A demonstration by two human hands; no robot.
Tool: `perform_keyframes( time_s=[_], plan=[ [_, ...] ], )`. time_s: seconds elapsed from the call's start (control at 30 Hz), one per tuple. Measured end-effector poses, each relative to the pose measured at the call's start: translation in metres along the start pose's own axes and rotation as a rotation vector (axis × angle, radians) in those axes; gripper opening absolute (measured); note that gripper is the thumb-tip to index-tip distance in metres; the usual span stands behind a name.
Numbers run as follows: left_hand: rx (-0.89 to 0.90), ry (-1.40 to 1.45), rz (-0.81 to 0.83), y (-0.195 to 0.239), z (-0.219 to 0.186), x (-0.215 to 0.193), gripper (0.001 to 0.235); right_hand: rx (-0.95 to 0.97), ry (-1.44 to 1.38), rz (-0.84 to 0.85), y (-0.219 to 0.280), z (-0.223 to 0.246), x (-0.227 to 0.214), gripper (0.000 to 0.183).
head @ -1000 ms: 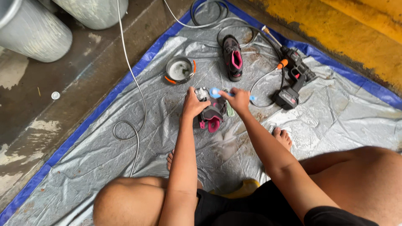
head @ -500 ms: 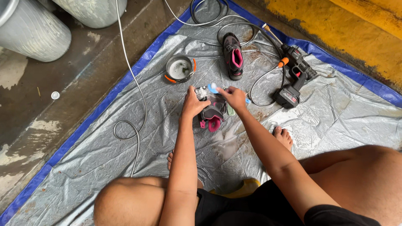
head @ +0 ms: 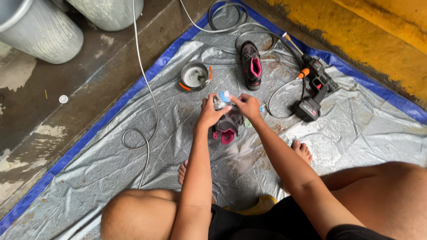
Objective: The person sits on a tarp and scrubs a black shoe with a blue brush dipped in soapy water. They clean the sole, sides, and laces of the shoe, occasionally dipping the brush back into the water container.
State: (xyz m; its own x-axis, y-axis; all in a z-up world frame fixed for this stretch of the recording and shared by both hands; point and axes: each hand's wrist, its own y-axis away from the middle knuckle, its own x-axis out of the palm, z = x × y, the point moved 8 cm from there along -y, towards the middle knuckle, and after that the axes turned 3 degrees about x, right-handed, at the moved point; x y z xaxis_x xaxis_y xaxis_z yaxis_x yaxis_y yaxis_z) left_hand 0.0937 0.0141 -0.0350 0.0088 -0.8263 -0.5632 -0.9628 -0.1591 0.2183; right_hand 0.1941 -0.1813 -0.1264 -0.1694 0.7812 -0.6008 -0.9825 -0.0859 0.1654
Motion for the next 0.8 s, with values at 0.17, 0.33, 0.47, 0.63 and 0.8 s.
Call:
perform_keyframes(
  time_s=[0.17,0.33,0.47,0.63,0.8],
  plan=[
    [0.093,0.054,-0.03,0.018,-0.041,-0.012,0.115,-0.482,0.432,-0.144,0.025,0.127,-0.089,0.067],
    [0.144,0.168,-0.019,-0.006,-0.032,0.011,0.119,-0.827,0.764,-0.256,0.024,0.17,-0.11,0.07],
    [0.148,0.071,0.069,-0.011,-0.041,0.023,0.088,-0.685,1.09,-0.073,-0.009,0.157,-0.104,0.086],
    [0.136,0.021,0.088,-0.02,-0.036,0.034,0.084,-0.595,1.22,0.144,-0.013,0.147,-0.096,0.101],
    [0.336,-0.265,0.097,-0.014,-0.052,0.028,0.088,-0.353,1.156,0.138,-0.035,0.122,-0.134,0.096]
  ],
)
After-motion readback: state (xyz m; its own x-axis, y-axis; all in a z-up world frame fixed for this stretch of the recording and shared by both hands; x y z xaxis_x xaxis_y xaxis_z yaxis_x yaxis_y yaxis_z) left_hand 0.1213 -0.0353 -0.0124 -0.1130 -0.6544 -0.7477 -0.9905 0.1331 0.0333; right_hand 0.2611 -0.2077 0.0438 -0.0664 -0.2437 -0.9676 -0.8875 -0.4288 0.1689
